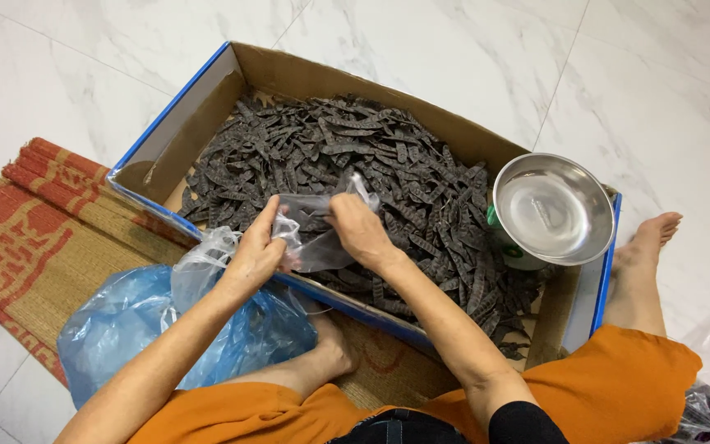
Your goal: The person picks up dried locust pods from a box by hand, places them into a plastic bag, and ties the bag closed before repeating the process.
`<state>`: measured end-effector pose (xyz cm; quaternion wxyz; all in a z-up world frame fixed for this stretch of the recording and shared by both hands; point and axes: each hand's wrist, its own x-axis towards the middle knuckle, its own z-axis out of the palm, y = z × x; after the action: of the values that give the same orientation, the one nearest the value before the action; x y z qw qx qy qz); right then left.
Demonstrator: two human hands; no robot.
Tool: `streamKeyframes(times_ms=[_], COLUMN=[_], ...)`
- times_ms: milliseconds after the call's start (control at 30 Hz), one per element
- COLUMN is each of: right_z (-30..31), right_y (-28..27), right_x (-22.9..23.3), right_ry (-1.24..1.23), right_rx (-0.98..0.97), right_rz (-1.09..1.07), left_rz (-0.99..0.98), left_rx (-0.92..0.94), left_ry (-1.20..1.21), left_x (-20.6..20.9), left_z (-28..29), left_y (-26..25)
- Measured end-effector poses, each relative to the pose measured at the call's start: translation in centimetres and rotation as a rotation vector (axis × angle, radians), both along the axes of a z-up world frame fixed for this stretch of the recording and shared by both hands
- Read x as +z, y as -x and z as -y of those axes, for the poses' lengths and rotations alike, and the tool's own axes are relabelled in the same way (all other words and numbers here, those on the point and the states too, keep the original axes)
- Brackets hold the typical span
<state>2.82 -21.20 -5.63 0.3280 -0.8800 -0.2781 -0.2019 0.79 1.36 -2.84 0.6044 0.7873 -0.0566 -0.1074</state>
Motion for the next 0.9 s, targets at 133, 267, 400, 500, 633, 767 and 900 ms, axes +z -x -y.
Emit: streamKeyframes(times_ms=[133, 267, 400, 500, 633, 767, 900], right_z=[-1.5, -2.2, -3.6, -5.1, -4.8, -1.1, 2.4], right_y=[-0.2, -1.1, -2.7, -5.1, -5.3, -2.7, -0.4], right_x=[-1.3, -2.8, -4.8, -6.2, -5.3, -0.5, 5.0], right_ry=[0.295, 0.541, 0.765, 0.691, 0.415, 0.365, 0.560], right_rx=[0.075, 0.059, 0.123, 0.136, 0.171, 0.247, 0.200], right_rz=[-0.088, -0.160, -0.277, -0.348, -0.278, -0.221, -0.378], left_rz=[0.020, -0.087, -0.104, -0.064, -0.112, -0.154, -0.046], left_rx=[0.014, 0.063, -0.028, -0.076, -0.066, -0.021, -0.018], left_ry=[0.084, 0.087, 0.109, 0.053, 0.056, 0.076, 0.031], left_x=[-0.4, 0.8, 1.0, 1.3, 1.8, 1.4, 1.6], left_z=[0.3, 0.8, 1.5, 1.8, 1.4, 0.3, 0.5], left_y=[0.3, 0.5, 1.0, 1.4, 1.1, 1.1, 0.8])
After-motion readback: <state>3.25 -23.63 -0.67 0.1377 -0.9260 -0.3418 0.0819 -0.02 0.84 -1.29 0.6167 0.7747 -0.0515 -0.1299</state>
